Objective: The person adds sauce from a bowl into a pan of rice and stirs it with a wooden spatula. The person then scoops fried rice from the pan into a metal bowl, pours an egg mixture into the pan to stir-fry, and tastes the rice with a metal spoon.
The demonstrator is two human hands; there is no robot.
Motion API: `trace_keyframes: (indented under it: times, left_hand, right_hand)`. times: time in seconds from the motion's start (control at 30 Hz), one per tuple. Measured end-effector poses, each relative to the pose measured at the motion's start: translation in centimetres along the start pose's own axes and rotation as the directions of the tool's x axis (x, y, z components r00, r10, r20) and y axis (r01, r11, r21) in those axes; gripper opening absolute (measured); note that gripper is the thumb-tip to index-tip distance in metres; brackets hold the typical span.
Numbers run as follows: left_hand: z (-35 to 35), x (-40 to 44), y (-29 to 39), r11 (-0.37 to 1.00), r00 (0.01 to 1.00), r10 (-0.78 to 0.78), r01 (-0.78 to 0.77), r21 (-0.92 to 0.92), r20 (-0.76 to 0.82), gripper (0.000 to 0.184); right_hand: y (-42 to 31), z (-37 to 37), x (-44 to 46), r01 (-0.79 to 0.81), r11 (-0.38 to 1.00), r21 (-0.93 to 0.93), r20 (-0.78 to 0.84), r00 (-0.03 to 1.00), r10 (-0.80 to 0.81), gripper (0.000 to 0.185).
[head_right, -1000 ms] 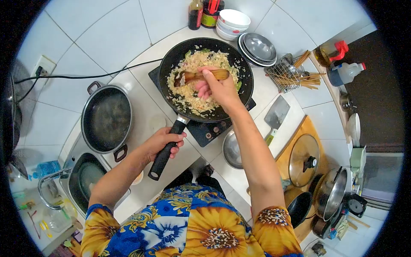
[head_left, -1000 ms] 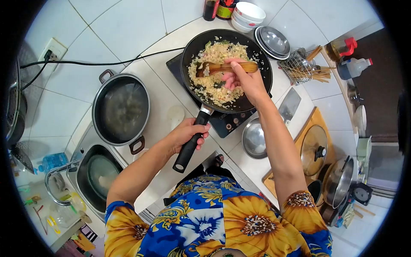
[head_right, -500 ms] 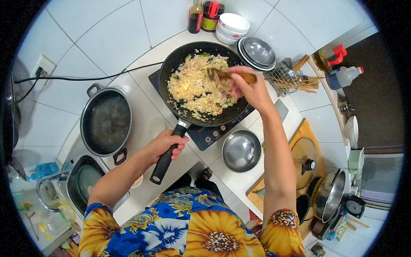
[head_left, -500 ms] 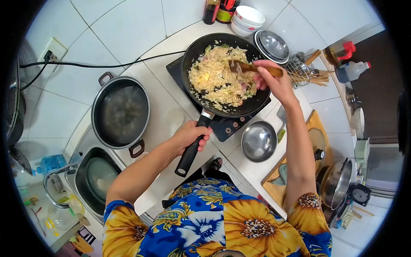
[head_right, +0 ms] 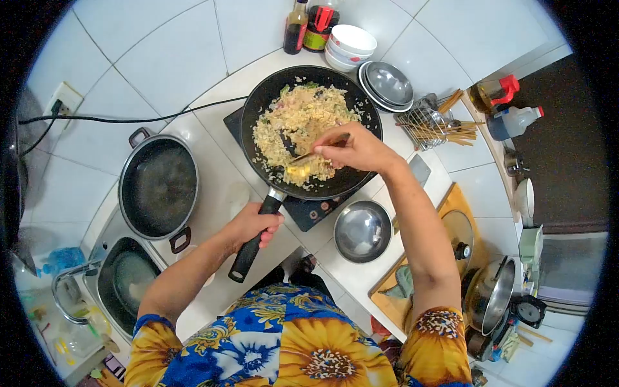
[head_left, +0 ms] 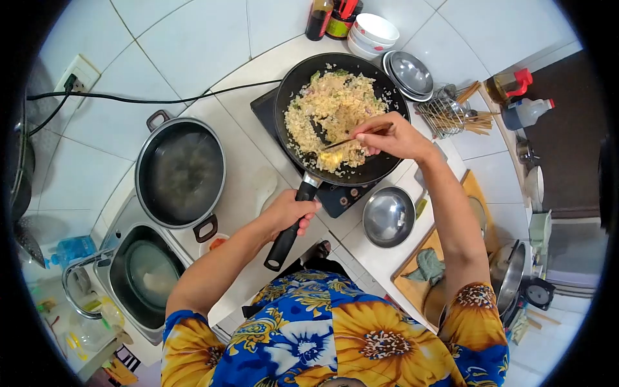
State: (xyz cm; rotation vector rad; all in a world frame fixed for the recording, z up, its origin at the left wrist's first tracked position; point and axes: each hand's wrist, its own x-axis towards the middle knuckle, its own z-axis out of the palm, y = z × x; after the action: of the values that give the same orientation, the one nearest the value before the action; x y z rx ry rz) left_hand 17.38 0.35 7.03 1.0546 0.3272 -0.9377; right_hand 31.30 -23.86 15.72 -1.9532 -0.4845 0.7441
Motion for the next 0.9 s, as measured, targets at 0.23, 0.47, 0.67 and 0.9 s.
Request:
trace_keyframes:
  times: [0.23, 0.47, 0.67, 0.9]
  left_hand:
    - [0.2, 0.9, -0.9, 0.997, 0.999, 0.015, -0.011, 0.075, -0.052, 0.018]
    - [0.7, 1.1, -1.2, 0.997, 0.998, 0.041, -0.038, 0.060, -0.042, 0.016]
    - [1.7, 1.5, -1.8, 0.996, 0.992, 0.066, -0.058, 0.073, -0.106, 0.017]
    - [2.2, 1.6, -2.4, 0.994, 0.987, 0.093, -0.084, 0.069, -0.129, 0.017]
  right_hand:
    - [0.5, -2.5, 3.7, 0.137, 0.990, -0.020, -0.510, 0.851, -0.128, 0.022]
    - [2.8, 2.4, 4.1, 0.242, 0.970, 0.008, -0.396, 0.892, -0.219, 0.014]
    - [1.4, -0.1, 1.2, 0.138, 0.985, -0.107, -0.250, 0.955, -0.161, 0.014]
    - [3.0, -0.5, 7.0, 0.301, 0.953, -0.006, -0.625, 0.743, -0.239, 0.019]
